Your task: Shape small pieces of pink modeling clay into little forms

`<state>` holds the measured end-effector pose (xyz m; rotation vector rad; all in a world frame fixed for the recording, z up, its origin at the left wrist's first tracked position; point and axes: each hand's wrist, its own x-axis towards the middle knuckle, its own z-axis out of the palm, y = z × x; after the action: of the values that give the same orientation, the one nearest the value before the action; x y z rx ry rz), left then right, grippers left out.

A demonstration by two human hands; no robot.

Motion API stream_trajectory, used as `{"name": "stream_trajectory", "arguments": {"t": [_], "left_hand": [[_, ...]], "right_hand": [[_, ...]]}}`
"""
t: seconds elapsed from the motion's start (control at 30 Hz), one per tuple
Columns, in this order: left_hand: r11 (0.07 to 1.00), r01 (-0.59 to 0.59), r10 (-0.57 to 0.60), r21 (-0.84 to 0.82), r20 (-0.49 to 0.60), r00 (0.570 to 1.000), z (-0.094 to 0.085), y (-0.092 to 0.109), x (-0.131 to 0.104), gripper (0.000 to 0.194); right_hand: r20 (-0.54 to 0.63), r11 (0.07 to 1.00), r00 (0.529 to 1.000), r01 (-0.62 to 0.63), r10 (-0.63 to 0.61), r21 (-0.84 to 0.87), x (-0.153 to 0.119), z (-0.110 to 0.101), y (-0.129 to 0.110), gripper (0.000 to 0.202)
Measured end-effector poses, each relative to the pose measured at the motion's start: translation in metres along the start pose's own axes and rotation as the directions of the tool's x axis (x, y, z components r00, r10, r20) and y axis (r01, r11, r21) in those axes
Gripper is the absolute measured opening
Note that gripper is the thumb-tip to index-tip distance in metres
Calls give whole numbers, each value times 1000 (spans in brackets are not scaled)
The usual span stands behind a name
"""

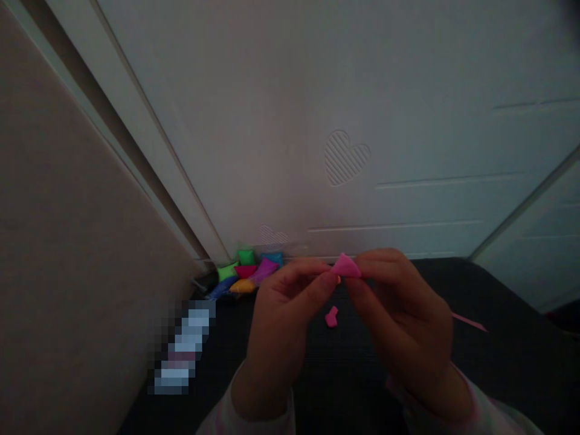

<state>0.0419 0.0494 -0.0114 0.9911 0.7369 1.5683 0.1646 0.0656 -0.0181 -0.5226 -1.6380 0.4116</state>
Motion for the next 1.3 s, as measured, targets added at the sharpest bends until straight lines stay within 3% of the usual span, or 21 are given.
{"name": "stream_trajectory", "arguments": {"t": [0.53,0.77,1.3], "left_hand": [[999,-13,11,36,39,999,-2,0,0,5],[1000,25,-26,9,132,991,-2,0,0,7],[992,-56,39,111,152,988,-8,-1,1,10]], "right_hand": [[-4,996,997,-75,76,52,-1,-1,-1,24],[-44,991,993,-103,107,87,-2,-1,-1,20],[-65,978,985,-147,158,150,-1,0,-2,17]]}}
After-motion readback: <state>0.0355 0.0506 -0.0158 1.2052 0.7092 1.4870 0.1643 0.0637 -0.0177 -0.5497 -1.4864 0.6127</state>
